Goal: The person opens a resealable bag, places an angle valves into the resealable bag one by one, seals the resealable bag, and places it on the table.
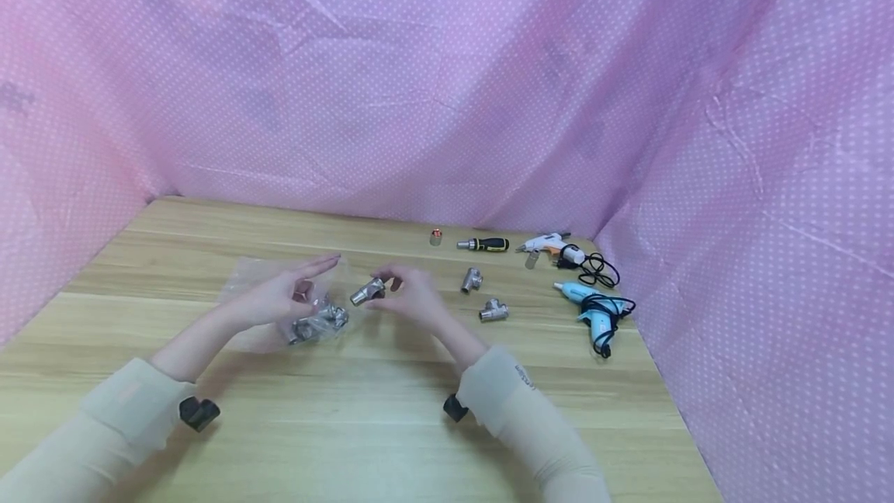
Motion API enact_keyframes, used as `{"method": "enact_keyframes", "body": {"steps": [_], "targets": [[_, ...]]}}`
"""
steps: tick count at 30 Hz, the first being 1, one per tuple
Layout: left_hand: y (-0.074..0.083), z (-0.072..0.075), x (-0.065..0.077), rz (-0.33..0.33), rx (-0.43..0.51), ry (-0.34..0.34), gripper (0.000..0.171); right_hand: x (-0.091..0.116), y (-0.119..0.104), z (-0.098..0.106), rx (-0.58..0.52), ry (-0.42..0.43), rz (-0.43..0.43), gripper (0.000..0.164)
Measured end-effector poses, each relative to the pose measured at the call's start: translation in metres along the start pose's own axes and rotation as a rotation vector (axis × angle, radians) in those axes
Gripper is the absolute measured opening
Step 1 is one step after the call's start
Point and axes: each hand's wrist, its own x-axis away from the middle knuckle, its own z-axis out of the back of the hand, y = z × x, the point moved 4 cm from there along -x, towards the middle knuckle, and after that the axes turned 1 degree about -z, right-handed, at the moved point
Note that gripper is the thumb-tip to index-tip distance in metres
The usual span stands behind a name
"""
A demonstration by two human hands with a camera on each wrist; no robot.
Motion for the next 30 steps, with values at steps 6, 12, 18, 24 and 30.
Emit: {"method": "enact_keyframes", "body": {"steps": [6,12,18,24,30], "targets": [[0.000,0.000,0.000,-0.008,0.018,0.004,0.090,0.001,-0.012,-0.022,-0.048,0.074,-0.068,0.048],[0.001,0.000,0.001,0.007,0.026,-0.008,0.092,-0.004,-0.018,-0.043,-0.047,0.066,-0.075,0.047],[0.002,-0.002,0.002,0.016,0.011,-0.016,0.092,-0.012,-0.024,-0.053,-0.004,0.028,-0.034,0.050],[0.002,-0.001,0.002,0.008,0.006,-0.012,0.090,-0.018,-0.024,-0.062,0.025,0.056,-0.070,0.048],[0.001,0.000,0.002,0.006,0.020,0.004,0.089,-0.021,-0.023,-0.066,0.036,0.071,-0.029,0.050]]}}
